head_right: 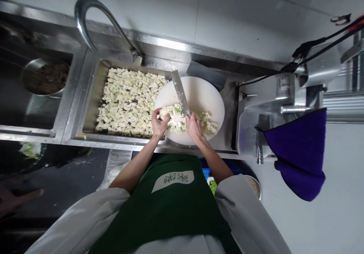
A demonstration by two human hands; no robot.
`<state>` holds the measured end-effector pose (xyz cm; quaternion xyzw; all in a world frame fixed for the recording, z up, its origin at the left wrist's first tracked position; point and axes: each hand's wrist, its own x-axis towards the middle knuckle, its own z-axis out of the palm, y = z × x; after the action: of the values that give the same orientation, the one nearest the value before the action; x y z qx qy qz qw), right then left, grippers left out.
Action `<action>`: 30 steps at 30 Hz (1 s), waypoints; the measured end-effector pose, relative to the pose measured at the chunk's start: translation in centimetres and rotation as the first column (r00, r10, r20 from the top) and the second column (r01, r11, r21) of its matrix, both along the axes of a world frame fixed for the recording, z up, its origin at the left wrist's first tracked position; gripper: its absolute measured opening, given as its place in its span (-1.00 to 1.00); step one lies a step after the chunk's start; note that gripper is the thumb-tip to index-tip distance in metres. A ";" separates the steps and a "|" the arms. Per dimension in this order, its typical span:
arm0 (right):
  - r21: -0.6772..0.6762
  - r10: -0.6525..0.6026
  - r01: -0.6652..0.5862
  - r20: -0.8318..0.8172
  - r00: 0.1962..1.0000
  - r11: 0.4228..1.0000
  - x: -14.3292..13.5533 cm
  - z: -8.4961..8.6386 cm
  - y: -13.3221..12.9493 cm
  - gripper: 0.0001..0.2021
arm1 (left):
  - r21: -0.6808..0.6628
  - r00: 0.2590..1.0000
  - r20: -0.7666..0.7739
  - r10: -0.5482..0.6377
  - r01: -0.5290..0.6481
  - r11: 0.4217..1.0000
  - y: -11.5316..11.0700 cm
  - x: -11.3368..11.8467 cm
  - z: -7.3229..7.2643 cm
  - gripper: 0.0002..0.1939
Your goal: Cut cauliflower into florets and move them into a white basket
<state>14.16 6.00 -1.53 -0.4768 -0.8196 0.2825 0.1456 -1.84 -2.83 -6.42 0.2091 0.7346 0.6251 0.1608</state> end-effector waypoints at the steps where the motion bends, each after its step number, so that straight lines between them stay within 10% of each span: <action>1: -0.012 0.005 -0.005 0.010 1.000 1.000 -0.4 0.1 0.0 -0.62 | -0.004 1.000 -0.001 -0.002 0.002 1.000 -0.1 -0.1 0.1 -0.44; 16: -0.005 -0.275 0.278 -0.164 0.947 0.961 3.1 -0.3 1.8 -0.66 | -0.116 0.992 0.095 -0.076 0.087 0.989 -6.3 -1.8 1.6 -0.41; 22: -0.040 -0.374 0.375 -0.239 0.896 0.926 5.5 -0.7 2.0 -0.63 | -0.137 0.816 -0.155 -0.557 0.540 0.830 0.5 -6.2 6.0 -0.46; 25: -0.020 -0.401 0.413 -0.278 0.873 0.911 6.8 -1.1 1.6 -0.60 | -0.214 0.799 -0.137 -0.585 0.553 0.805 4.5 -6.4 7.1 -0.69; 30: -0.027 -0.444 0.469 -0.373 0.815 0.883 8.4 -2.0 0.3 -0.53 | -0.305 0.676 -0.061 -0.734 0.688 0.659 3.9 -5.9 7.7 -0.85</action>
<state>22.52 6.27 -3.54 -0.5924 -0.6480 0.2964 0.3759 -7.73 1.10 1.29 0.5127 0.6792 0.3895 0.3523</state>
